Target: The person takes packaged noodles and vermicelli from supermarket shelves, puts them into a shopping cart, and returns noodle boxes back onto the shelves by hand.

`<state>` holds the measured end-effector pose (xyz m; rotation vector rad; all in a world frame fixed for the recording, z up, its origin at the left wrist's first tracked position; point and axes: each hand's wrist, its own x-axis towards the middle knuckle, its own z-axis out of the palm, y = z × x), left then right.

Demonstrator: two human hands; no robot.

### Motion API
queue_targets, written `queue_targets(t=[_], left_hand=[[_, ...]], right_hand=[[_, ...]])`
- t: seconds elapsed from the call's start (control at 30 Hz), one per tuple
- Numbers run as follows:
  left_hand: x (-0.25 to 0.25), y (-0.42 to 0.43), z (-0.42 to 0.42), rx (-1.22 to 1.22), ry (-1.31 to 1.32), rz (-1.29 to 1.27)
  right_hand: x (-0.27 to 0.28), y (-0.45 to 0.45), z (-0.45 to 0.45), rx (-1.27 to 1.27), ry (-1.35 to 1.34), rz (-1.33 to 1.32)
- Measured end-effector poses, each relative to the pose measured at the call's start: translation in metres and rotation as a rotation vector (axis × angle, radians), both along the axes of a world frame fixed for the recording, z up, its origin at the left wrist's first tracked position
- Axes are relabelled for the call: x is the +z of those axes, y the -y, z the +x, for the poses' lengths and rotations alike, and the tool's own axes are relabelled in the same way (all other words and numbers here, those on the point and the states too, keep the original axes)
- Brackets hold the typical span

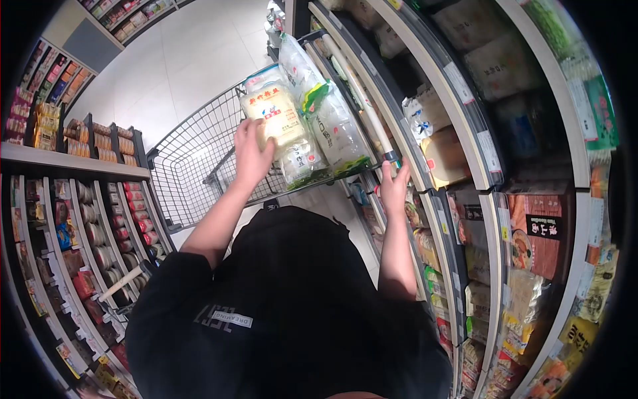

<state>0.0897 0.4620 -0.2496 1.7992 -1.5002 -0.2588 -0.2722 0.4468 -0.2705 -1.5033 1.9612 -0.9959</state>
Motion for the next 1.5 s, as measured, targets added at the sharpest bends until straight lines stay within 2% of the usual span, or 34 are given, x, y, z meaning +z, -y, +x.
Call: queue_targets(t=[0.1,0.27,0.37,0.47,0.53,0.6,0.67,0.77,0.97,1.07,1.2,1.3,1.43,1.5], left_hand=[[-0.024,0.004,0.028,0.036,0.000,0.054],[-0.004,0.057,0.062,-0.080,0.142,0.059],[0.010,0.110,0.093,-0.199,0.194,0.220],[-0.017,0.167,0.132,-0.403,0.057,0.336],[0.006,0.182,0.140,-0.448,-0.106,0.669],[-0.003,0.205,0.155,-0.480,-0.118,0.876],[0.006,0.213,0.157,-0.545,-0.117,0.970],[-0.008,0.226,0.167,-0.550,-0.053,1.021],[-0.001,0.235,0.177,-0.638,-0.330,1.165],[-0.007,0.245,0.186,-0.814,-0.494,1.266],[-0.003,0.252,0.188,-0.872,-0.494,1.254],[-0.010,0.252,0.189,-0.716,-0.471,1.138],[0.002,0.247,0.182,-0.794,-0.429,1.108],[-0.014,0.260,0.186,-0.868,-0.484,1.172]], right_hand=[[-0.012,0.019,0.016,-0.060,0.131,0.063],[-0.014,0.036,0.025,-0.116,-0.091,0.096],[-0.009,0.041,0.027,-0.101,-0.134,0.098],[-0.013,0.047,0.022,-0.083,-0.246,0.050],[-0.008,0.050,0.028,-0.103,-0.256,0.084],[-0.009,0.055,0.035,-0.130,-0.229,0.139],[-0.010,0.057,0.046,-0.175,-0.223,0.140],[0.000,0.059,0.065,-0.219,-0.253,0.128],[-0.015,0.065,0.083,-0.277,-0.256,0.087],[-0.016,0.071,0.091,-0.288,-0.262,0.084],[-0.015,0.078,0.100,-0.300,-0.276,0.065],[-0.013,0.085,0.104,-0.299,-0.270,0.054],[-0.009,0.098,0.104,-0.283,-0.256,0.100],[-0.013,0.101,0.105,-0.269,-0.268,0.072]])
